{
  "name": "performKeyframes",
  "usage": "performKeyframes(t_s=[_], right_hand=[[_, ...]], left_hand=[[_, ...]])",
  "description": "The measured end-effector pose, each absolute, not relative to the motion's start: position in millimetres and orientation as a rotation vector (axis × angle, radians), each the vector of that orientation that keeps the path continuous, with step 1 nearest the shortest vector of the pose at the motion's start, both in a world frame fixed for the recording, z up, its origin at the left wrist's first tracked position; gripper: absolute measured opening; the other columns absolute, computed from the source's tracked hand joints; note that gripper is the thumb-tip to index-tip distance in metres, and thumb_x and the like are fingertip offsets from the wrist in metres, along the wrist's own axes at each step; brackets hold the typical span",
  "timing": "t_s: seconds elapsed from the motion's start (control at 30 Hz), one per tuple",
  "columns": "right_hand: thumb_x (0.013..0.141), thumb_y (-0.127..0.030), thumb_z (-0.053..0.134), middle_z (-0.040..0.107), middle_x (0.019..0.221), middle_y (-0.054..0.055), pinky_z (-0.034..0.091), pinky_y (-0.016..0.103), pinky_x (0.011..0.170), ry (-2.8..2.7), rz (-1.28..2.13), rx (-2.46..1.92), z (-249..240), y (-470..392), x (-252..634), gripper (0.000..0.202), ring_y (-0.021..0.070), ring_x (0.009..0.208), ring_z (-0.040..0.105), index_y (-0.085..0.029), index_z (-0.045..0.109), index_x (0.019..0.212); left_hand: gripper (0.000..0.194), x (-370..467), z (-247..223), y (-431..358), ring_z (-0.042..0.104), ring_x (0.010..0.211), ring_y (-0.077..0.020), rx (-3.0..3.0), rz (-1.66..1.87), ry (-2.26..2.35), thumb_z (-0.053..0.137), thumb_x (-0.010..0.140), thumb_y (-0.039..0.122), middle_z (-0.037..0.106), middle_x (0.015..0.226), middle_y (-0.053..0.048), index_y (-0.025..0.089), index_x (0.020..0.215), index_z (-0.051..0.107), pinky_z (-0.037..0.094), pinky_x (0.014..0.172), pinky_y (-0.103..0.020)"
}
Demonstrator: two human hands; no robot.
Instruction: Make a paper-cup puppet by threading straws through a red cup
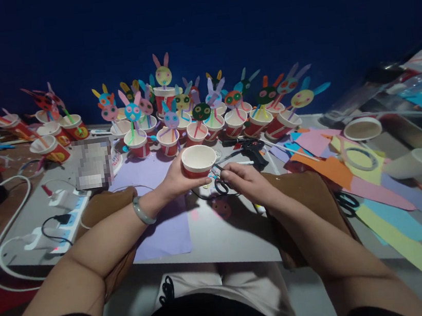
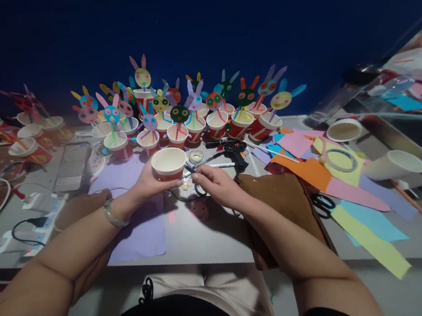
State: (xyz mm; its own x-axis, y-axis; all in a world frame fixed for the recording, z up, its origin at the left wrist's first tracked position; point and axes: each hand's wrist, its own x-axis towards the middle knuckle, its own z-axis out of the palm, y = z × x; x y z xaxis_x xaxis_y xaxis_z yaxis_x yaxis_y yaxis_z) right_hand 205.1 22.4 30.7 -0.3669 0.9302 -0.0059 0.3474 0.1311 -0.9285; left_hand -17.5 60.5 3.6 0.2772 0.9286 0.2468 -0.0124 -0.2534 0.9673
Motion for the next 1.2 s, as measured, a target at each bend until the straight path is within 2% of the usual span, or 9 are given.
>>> performKeyframes(t_s=[0.13, 0.33, 0.4, 0.57, 0.67, 0.77, 0.93, 1.07, 1.2], right_hand=[[0.092, -0.048, 0.058, 0.054, 0.068, 0.002, 0.031, 0.031, 0.064, -1.977, 0.620, -1.358, 28.2, 19.6, 204.9, 0.026, 0.0167, 0.064, 0.046, -0.022, 0.058, 0.087], [0.091, -0.070, 0.055, 0.027, 0.055, -0.010, 0.020, 0.025, 0.046, -1.604, 1.607, -1.193, 32.8, 21.5, 204.8, 0.047, 0.0097, 0.046, 0.019, -0.024, 0.052, 0.083], [0.090, -0.073, 0.054, 0.024, 0.054, -0.012, 0.017, 0.025, 0.044, -1.534, 1.711, -1.181, 33.0, 22.1, 204.5, 0.048, 0.0091, 0.045, 0.015, -0.025, 0.051, 0.084], [0.095, -0.052, 0.055, 0.050, 0.063, 0.000, 0.031, 0.029, 0.060, -1.972, 0.784, -1.304, 27.8, 19.5, 204.6, 0.032, 0.0144, 0.058, 0.043, -0.022, 0.056, 0.083], [0.095, -0.045, 0.054, 0.054, 0.065, 0.002, 0.030, 0.031, 0.062, -2.042, 0.458, -1.379, 26.9, 17.3, 205.2, 0.025, 0.0166, 0.061, 0.047, -0.021, 0.060, 0.091], [0.095, -0.052, 0.054, 0.049, 0.063, -0.001, 0.031, 0.029, 0.059, -1.963, 0.832, -1.305, 31.1, 17.7, 205.0, 0.033, 0.0143, 0.058, 0.043, -0.022, 0.056, 0.083], [0.091, -0.072, 0.052, 0.025, 0.054, -0.012, 0.018, 0.025, 0.044, -1.545, 1.696, -1.178, 35.6, 20.5, 203.8, 0.048, 0.0089, 0.045, 0.015, -0.025, 0.051, 0.083], [0.095, -0.061, 0.053, 0.043, 0.059, -0.004, 0.030, 0.027, 0.053, -1.869, 1.098, -1.264, 30.2, 19.0, 204.2, 0.040, 0.0123, 0.052, 0.036, -0.023, 0.052, 0.080], [0.096, -0.046, 0.053, 0.054, 0.065, 0.002, 0.029, 0.030, 0.060, -2.059, 0.428, -1.392, 27.0, 16.1, 204.9, 0.027, 0.0165, 0.060, 0.046, -0.021, 0.059, 0.089]], left_hand=[[0.094, -18.0, 2.9, 60.8, 0.067, 0.126, -0.0351, 1.529, 1.174, 0.897, 0.100, 0.049, 0.051, 0.070, 0.131, -0.021, 0.013, 0.124, 0.056, 0.050, 0.114, -0.049], [0.097, -18.2, 4.9, 59.2, 0.067, 0.125, -0.0337, 1.552, 1.156, 0.865, 0.099, 0.051, 0.057, 0.070, 0.131, -0.020, 0.013, 0.128, 0.057, 0.052, 0.112, -0.047], [0.098, -18.1, 5.1, 59.2, 0.068, 0.124, -0.0337, 1.548, 1.162, 0.858, 0.099, 0.051, 0.057, 0.070, 0.130, -0.020, 0.013, 0.128, 0.057, 0.052, 0.112, -0.047], [0.095, -18.1, 4.1, 60.2, 0.068, 0.123, -0.0339, 1.551, 1.164, 0.879, 0.100, 0.050, 0.053, 0.071, 0.130, -0.020, 0.013, 0.125, 0.057, 0.052, 0.112, -0.048], [0.095, -17.8, 3.9, 60.1, 0.068, 0.124, -0.0340, 1.544, 1.172, 0.881, 0.100, 0.050, 0.052, 0.071, 0.130, -0.020, 0.013, 0.125, 0.057, 0.052, 0.112, -0.048], [0.095, -17.5, 4.4, 59.4, 0.067, 0.124, -0.0341, 1.550, 1.172, 0.880, 0.100, 0.050, 0.051, 0.071, 0.130, -0.020, 0.013, 0.125, 0.057, 0.052, 0.112, -0.049], [0.097, -18.0, 4.9, 59.1, 0.067, 0.125, -0.0345, 1.546, 1.155, 0.859, 0.099, 0.051, 0.057, 0.069, 0.131, -0.021, 0.013, 0.128, 0.057, 0.051, 0.113, -0.049], [0.097, -18.1, 4.4, 60.0, 0.067, 0.125, -0.0349, 1.563, 1.167, 0.868, 0.099, 0.050, 0.055, 0.070, 0.130, -0.020, 0.013, 0.127, 0.057, 0.052, 0.113, -0.050], [0.097, -17.7, 4.8, 59.9, 0.067, 0.125, -0.0349, 1.555, 1.173, 0.867, 0.099, 0.050, 0.055, 0.071, 0.130, -0.020, 0.014, 0.127, 0.057, 0.052, 0.113, -0.050]])
